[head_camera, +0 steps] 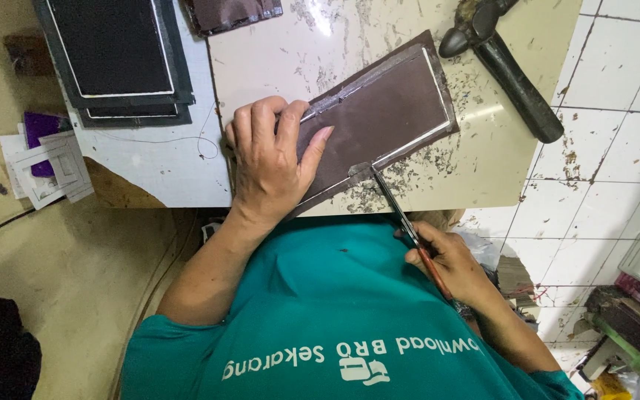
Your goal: Assembling a leather wallet by hammering seams and folding the material on a workshop table
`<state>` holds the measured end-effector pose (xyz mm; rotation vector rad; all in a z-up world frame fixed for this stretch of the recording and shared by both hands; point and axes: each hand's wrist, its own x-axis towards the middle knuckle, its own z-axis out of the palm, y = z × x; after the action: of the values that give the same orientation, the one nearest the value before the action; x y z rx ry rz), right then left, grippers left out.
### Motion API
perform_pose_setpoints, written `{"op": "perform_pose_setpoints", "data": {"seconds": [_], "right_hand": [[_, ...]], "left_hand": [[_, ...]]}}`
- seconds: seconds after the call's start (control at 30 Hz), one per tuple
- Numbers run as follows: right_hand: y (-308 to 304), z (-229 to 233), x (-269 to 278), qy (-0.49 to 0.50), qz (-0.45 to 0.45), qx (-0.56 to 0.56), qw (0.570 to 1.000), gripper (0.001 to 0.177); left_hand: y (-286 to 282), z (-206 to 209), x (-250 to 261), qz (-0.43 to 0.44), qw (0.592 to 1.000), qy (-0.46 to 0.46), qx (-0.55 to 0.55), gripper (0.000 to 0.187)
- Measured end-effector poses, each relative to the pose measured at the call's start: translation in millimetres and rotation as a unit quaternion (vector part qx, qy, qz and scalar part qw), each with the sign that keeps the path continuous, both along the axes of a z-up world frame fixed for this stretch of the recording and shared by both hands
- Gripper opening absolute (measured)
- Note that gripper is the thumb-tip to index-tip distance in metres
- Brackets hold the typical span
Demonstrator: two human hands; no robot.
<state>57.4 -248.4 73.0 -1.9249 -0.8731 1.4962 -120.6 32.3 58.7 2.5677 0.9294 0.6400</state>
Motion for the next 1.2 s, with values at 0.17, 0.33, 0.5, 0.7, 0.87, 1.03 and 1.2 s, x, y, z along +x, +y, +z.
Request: {"op": "perform_pose_setpoints", "data": {"seconds": [0.17, 0.33, 0.5, 0.7, 0.87, 1.03, 1.2], "right_hand": [[14.5, 15.3, -3.0, 0.047, 0.028, 0.006, 0.998, 0.034], [20.1, 10.7, -9.2, 0.05, 0.033, 0.007, 0.998, 0.035], [20.9, 7.5, -14.0, 0.038, 0.038, 0.015, 0.998, 0.034], [28.1, 13.5, -19.4, 0.041, 0.01, 0.002, 0.999, 0.028], [14.6, 3.9, -20.3, 0.03, 0.011, -0.01, 0.999, 0.029], [20.4, 12.2, -21.4, 0.026, 0.015, -0.006, 1.0, 0.029], [14.6, 7.8, -21.5, 0.029, 0.017, -0.008, 0.999, 0.028]], "left_hand": [[-1.7, -6.1, -0.3, 0.007, 1.0, 0.0, 0.007, 0.034], [-2.0, -2.2, 0.0, 0.01, 1.0, -0.004, 0.004, 0.034], [-3.7, -1.0, -0.5, 0.016, 1.0, 0.002, 0.005, 0.034], [-2.6, -4.3, -1.1, 0.014, 1.0, 0.004, -0.001, 0.034], [-1.6, -2.5, -1.5, 0.01, 1.0, 0.004, -0.002, 0.034], [-1.4, -4.1, -2.1, 0.009, 1.0, 0.001, 0.001, 0.033], [0.2, -2.5, -2.3, 0.003, 1.0, -0.003, -0.005, 0.034]]}}
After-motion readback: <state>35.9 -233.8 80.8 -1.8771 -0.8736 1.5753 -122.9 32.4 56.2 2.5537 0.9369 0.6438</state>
